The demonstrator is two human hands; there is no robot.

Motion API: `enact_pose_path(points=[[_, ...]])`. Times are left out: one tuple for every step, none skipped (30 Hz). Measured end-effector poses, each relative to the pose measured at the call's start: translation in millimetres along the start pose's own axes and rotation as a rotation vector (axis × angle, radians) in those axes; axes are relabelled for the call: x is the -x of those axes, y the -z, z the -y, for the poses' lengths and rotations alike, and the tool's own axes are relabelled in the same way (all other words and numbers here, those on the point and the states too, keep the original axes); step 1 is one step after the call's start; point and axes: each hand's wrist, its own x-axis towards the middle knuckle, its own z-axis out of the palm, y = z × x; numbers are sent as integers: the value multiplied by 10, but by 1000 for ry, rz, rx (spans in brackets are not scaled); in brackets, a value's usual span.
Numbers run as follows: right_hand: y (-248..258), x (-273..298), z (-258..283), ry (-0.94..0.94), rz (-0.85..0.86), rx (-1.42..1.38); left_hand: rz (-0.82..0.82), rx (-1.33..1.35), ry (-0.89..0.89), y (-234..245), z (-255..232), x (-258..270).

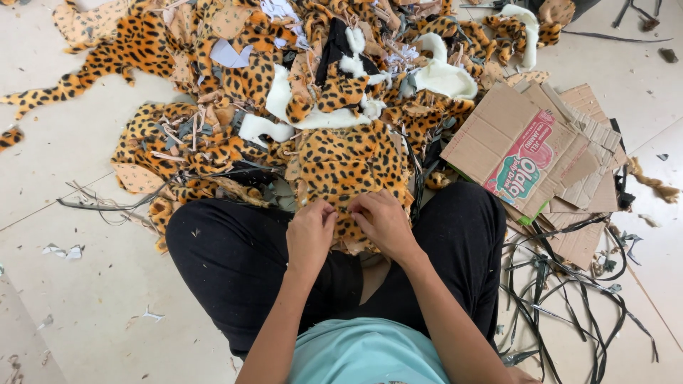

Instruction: Sorting and arranging leopard-print fabric scraps onto a cardboard sheet

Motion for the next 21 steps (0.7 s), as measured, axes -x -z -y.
enact_pose_path(points=[[-24, -3, -26, 0, -2, 2, 0, 1, -2, -11, -6, 8], [-47, -5, -53, 0, -12, 24, -33, -29, -30, -24, -13, 15], [-78, 1, -75, -1, -20, 44, -66, -59, -55, -35, -14, 35], [-92, 11, -105, -2, -20, 44, -65, -59, -55, -46, -18, 40], [-109, 17, -132, -1, -27, 55, -81, -75, -65, -53, -20, 44], [-125, 21, -160, 1, -35, 65, -97, -90, -75, -61, -22, 48], [-150, 32, -174, 0, -36, 66, -96, -89, -77, -59, -30, 54], [-173, 43, -190, 0, -53, 87, -113, -88, -85, -58, -40, 59], [-201, 54, -204, 0, -71, 107, -129, -88, -92, -56, -46, 67], [-163, 43, -124, -1, -72, 107, -128, -88, -93, -37, -80, 72], [-127, 34, -42, 12, -110, 113, -168, -73, -136, -17, -112, 84], [-91, 25, 42, 26, -148, 120, -208, -59, -179, 3, -145, 97], [-171, 21, 33, 27, -150, 120, -209, -59, -181, -82, -89, 79], [-249, 16, 25, 45, -218, 196, -265, -145, -232, -166, -34, 61], [-325, 6, 17, 65, -286, 272, -322, -231, -283, -248, 19, 38], [-380, -11, 26, 67, -288, 272, -325, -232, -284, -238, -9, 24], [-436, -21, 36, 58, -317, 357, -321, -301, -305, -230, -36, 17], [-492, -32, 46, 48, -346, 441, -318, -370, -326, -222, -63, 9], [-498, -24, 94, 49, -348, 442, -320, -370, -327, -288, -3, -7], [-504, -18, 144, 15, -325, 493, -303, -401, -320, -353, 57, -26], [-504, -30, 187, -17, -306, 546, -289, -431, -315, -416, 111, -66]])
